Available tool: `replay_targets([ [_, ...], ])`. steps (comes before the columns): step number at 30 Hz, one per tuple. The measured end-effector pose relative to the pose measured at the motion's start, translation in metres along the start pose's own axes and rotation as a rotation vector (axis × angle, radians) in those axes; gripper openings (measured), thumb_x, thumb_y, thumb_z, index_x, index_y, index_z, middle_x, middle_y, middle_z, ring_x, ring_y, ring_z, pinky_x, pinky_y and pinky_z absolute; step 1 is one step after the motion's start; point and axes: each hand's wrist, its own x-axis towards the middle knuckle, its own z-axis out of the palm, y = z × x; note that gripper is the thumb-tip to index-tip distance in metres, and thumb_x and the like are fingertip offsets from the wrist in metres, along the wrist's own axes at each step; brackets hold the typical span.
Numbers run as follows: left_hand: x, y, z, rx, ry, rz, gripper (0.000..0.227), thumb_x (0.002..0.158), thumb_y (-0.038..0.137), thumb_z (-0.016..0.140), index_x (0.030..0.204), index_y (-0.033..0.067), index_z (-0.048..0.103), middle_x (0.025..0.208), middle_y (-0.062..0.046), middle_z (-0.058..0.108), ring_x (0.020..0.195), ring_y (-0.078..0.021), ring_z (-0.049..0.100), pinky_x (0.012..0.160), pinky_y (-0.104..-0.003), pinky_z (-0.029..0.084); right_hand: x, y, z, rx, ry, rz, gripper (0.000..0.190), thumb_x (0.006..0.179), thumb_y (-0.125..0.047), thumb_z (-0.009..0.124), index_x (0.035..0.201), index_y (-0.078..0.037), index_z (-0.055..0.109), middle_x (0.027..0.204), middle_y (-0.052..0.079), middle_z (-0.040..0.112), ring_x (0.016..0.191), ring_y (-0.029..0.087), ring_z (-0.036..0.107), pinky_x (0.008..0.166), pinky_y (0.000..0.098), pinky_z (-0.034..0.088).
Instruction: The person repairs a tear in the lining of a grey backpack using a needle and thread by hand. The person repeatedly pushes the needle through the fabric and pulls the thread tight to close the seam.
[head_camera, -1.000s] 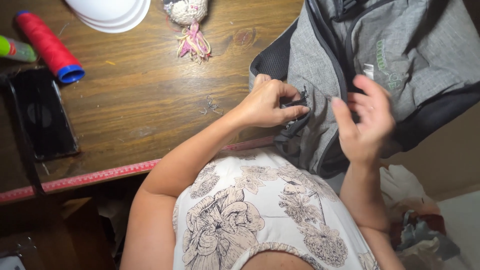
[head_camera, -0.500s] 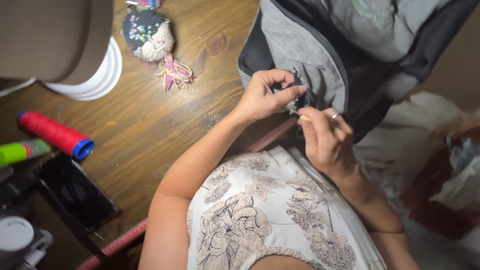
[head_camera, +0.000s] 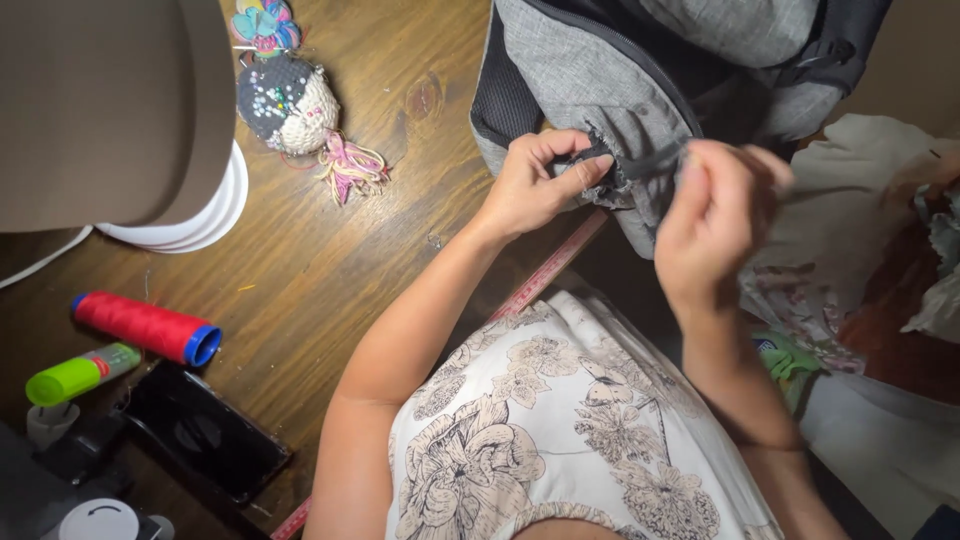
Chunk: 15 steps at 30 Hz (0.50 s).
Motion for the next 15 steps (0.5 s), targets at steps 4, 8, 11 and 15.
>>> replay_targets([
  [4, 0.006, -0.009, 0.000, 0.003, -0.003, 0.021, 0.009, 0.088, 0.022, 0.080, 0.085, 0.0132, 0.078, 0.069, -0.002, 0.062, 0.073, -0.0086, 0.059, 0.069, -0.026, 0.049, 0.001, -0.079, 0.009, 0.277, 0.182, 0.077, 0.015, 0.110, -0.001, 0.039, 0.110, 0.011, 0.049, 0.077, 0.014, 0.058, 0.071, 0.027, 0.055, 0.080, 0.0464, 0.050],
  [8, 0.006, -0.005, 0.000, -0.031, -0.031, 0.030, 0.009, 0.089, 0.016, 0.076, 0.082, 0.0099, 0.076, 0.068, -0.004, 0.063, 0.073, -0.0114, 0.058, 0.071, -0.027, 0.050, -0.026, -0.056, 0.034, 0.494, 0.087, 0.350, 0.020, 0.113, -0.007, 0.041, 0.112, 0.010, 0.051, 0.099, 0.023, 0.072, 0.080, 0.031, 0.073, 0.074, 0.0406, 0.060],
  [11, 0.006, -0.006, -0.002, -0.045, -0.033, 0.031, 0.010, 0.090, 0.018, 0.076, 0.083, 0.0101, 0.076, 0.069, -0.003, 0.063, 0.074, -0.0111, 0.058, 0.071, -0.028, 0.049, -0.019, -0.023, 0.029, 0.326, 0.102, 0.223, 0.018, 0.110, -0.003, 0.053, 0.107, 0.011, 0.062, 0.099, 0.021, 0.072, 0.086, 0.032, 0.071, 0.079, 0.0397, 0.056],
  [15, 0.004, -0.006, 0.000, -0.075, -0.047, 0.021, 0.010, 0.090, 0.019, 0.075, 0.086, 0.0100, 0.077, 0.070, -0.003, 0.062, 0.077, -0.0101, 0.057, 0.071, -0.029, 0.049, -0.027, -0.019, 0.013, 0.165, 0.029, 0.088, 0.009, 0.103, 0.003, 0.072, 0.107, 0.009, 0.077, 0.100, 0.018, 0.071, 0.088, 0.034, 0.070, 0.083, 0.0426, 0.055],
])
